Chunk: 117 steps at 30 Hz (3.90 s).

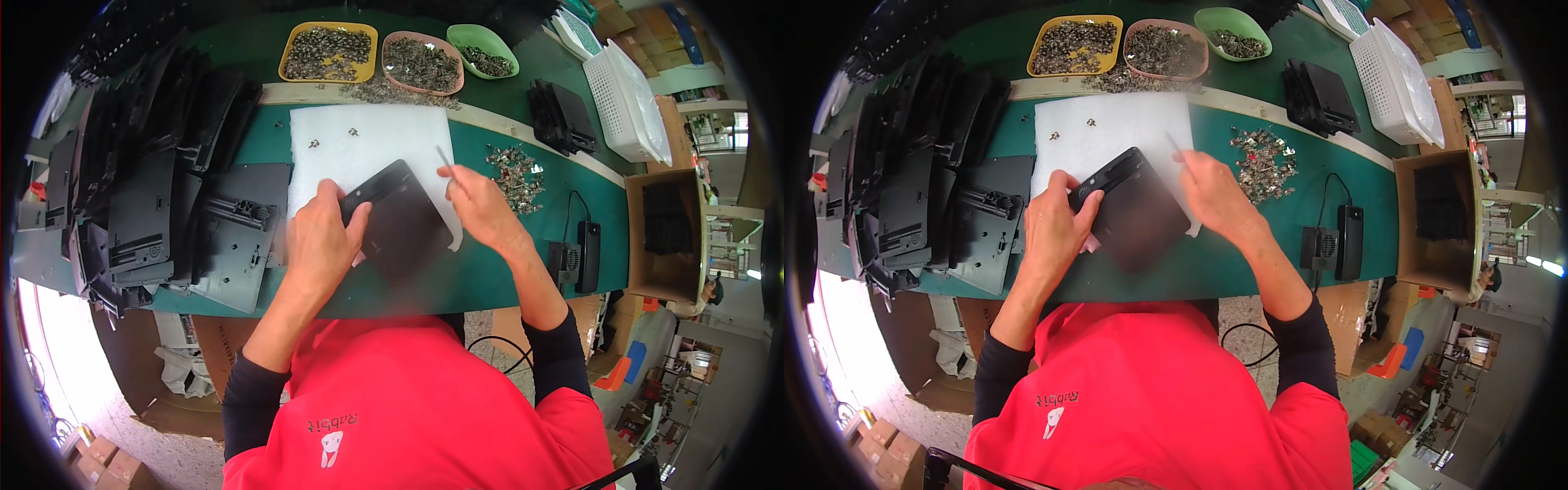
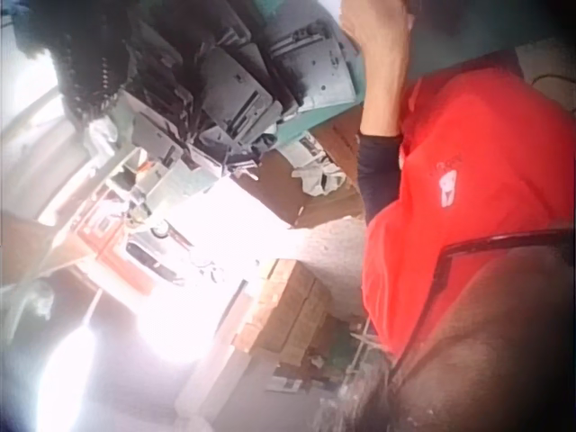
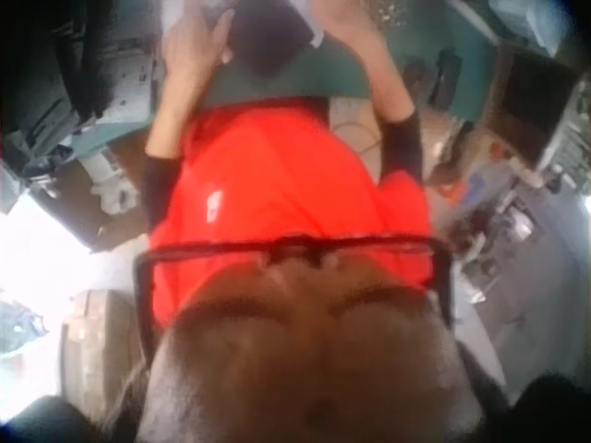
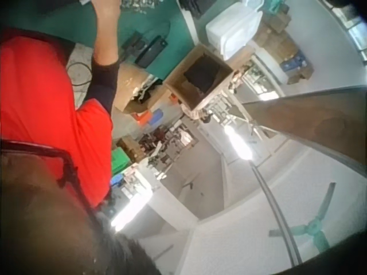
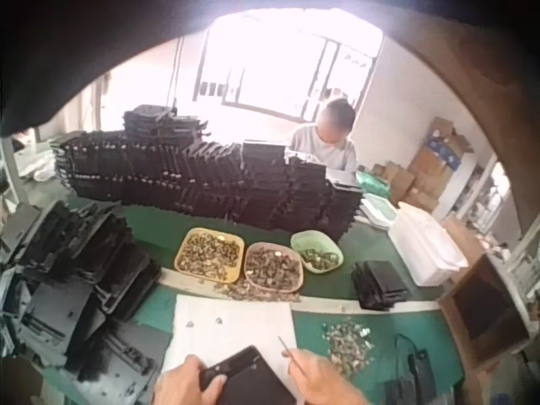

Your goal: The person uses a small screwdriver to remove screws from the back of a black electronic device. They place the removed screws on a white foam pad and set the device aside before picking up another one to repeat the process.

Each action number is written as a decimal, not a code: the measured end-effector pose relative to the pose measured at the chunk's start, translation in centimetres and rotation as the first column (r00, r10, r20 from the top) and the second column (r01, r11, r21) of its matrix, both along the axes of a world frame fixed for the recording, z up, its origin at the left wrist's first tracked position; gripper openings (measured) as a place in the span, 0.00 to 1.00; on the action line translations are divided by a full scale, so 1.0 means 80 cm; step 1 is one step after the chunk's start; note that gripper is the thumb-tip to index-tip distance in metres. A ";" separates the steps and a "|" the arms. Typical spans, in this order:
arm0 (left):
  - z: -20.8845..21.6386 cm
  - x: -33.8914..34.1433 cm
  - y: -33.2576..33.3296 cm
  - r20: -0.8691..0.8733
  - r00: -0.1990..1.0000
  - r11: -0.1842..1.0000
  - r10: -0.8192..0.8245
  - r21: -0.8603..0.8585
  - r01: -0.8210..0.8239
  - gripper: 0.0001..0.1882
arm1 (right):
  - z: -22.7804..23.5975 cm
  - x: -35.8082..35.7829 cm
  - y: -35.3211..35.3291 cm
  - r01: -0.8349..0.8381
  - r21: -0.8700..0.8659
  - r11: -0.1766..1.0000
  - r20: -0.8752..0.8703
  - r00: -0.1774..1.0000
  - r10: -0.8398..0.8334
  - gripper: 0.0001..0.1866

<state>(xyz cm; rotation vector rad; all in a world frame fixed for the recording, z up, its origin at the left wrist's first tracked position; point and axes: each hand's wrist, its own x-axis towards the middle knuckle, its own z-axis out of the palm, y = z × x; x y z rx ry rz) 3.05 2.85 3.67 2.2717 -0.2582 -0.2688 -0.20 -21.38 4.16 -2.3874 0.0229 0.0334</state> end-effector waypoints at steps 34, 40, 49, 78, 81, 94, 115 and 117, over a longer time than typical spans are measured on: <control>-0.030 -0.006 -0.046 0.484 0.795 0.925 -0.366 0.280 0.256 0.25 | -0.009 -0.020 0.068 -0.170 -0.821 0.545 -0.047 0.972 0.232 0.31; -0.025 -0.009 -0.049 0.433 0.823 0.917 -0.367 0.317 0.242 0.25 | -0.015 -0.016 0.045 -0.186 -0.705 0.685 -0.024 0.971 0.238 0.30; -0.026 -0.010 -0.047 0.444 0.818 0.922 -0.364 0.296 0.250 0.25 | -0.013 -0.014 0.047 -0.187 -0.679 0.710 -0.020 0.971 0.237 0.28; -0.040 -0.001 -0.030 0.259 0.966 0.997 0.018 0.064 -0.036 0.10 | 0.012 -0.028 0.105 -0.125 -0.511 0.850 -0.062 0.992 0.108 0.21; -0.037 -0.001 -0.031 0.260 0.966 0.995 0.007 0.094 -0.032 0.10 | 0.014 -0.028 0.112 -0.139 -0.535 0.833 -0.096 0.990 0.103 0.21; -0.042 -0.003 -0.033 0.340 0.940 0.999 -0.011 0.050 -0.006 0.10 | 0.027 -0.018 0.132 -0.157 -0.592 0.791 -0.197 0.979 0.047 0.26; -0.034 0.006 -0.035 0.189 0.980 0.989 -0.056 0.146 0.029 0.11 | 0.003 -0.039 0.106 -0.128 -0.665 0.736 -0.053 0.991 0.124 0.30; -0.032 0.008 -0.036 0.177 0.983 0.985 -0.058 0.169 0.027 0.11 | 0.000 -0.041 0.105 -0.116 -0.669 0.734 -0.048 0.992 0.114 0.31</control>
